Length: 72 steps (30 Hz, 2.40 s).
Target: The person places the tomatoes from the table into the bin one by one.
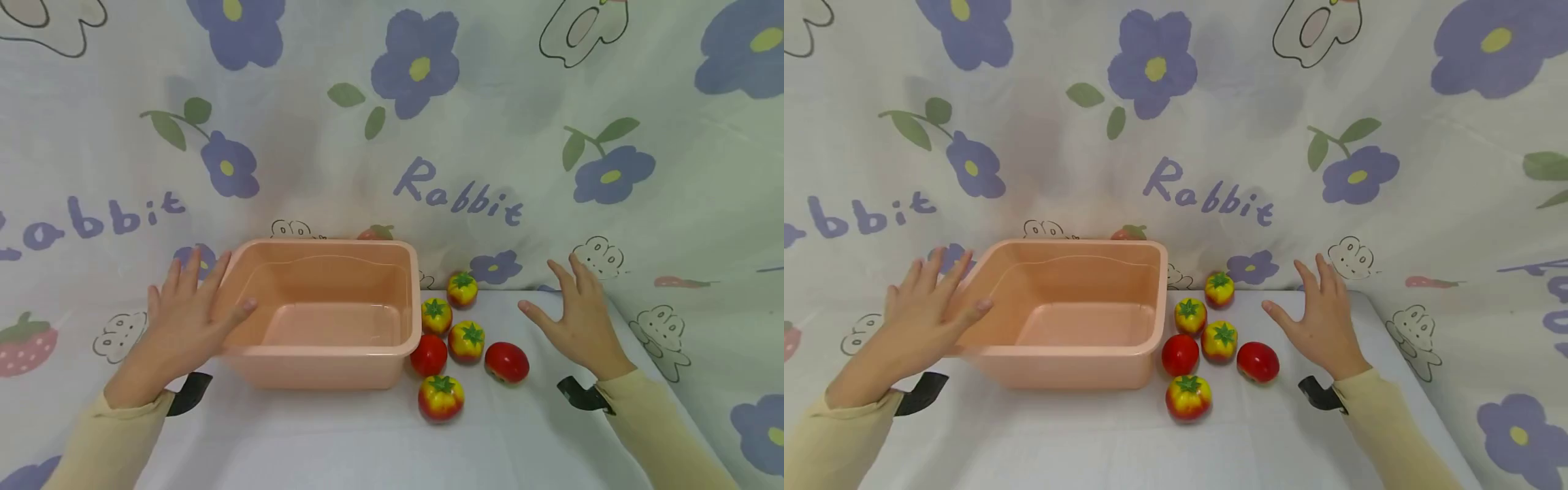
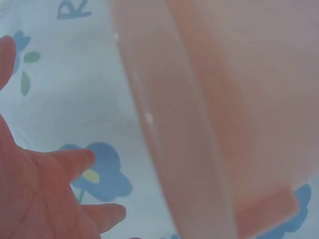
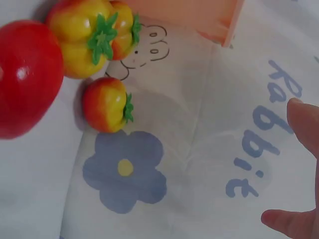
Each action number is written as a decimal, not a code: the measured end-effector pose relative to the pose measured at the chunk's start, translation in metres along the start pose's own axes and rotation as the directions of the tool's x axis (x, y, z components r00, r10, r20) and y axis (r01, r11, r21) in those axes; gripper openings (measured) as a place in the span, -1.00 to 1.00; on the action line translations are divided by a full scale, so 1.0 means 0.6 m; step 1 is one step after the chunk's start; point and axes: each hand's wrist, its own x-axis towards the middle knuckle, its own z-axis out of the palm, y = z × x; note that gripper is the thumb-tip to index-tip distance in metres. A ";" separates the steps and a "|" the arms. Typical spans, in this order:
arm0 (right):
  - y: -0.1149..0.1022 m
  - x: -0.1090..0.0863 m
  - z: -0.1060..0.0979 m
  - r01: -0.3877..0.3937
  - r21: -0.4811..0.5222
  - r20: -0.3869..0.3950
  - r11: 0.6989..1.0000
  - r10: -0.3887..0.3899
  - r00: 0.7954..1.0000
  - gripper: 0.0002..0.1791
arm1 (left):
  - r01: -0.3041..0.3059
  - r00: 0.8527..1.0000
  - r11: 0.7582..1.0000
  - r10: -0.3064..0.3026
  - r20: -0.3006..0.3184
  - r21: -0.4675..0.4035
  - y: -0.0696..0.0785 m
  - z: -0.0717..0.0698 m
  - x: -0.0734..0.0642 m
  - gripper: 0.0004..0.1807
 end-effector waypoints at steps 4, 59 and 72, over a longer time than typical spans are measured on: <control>-0.007 -0.010 0.013 -0.048 0.007 0.054 0.999 0.048 0.997 -0.03 | 0.007 1.000 0.999 -0.008 -0.024 -0.031 -0.013 0.006 -0.010 -0.07; -0.028 -0.077 0.101 -0.342 0.036 0.285 0.939 0.318 0.904 -0.20 | 0.238 0.961 0.859 -0.276 -0.019 -0.454 -0.043 0.074 -0.056 0.22; -0.058 -0.060 0.071 -0.265 0.129 0.140 0.956 0.247 0.959 -0.25 | 0.246 0.959 0.851 -0.284 -0.013 -0.464 -0.045 0.075 -0.057 0.21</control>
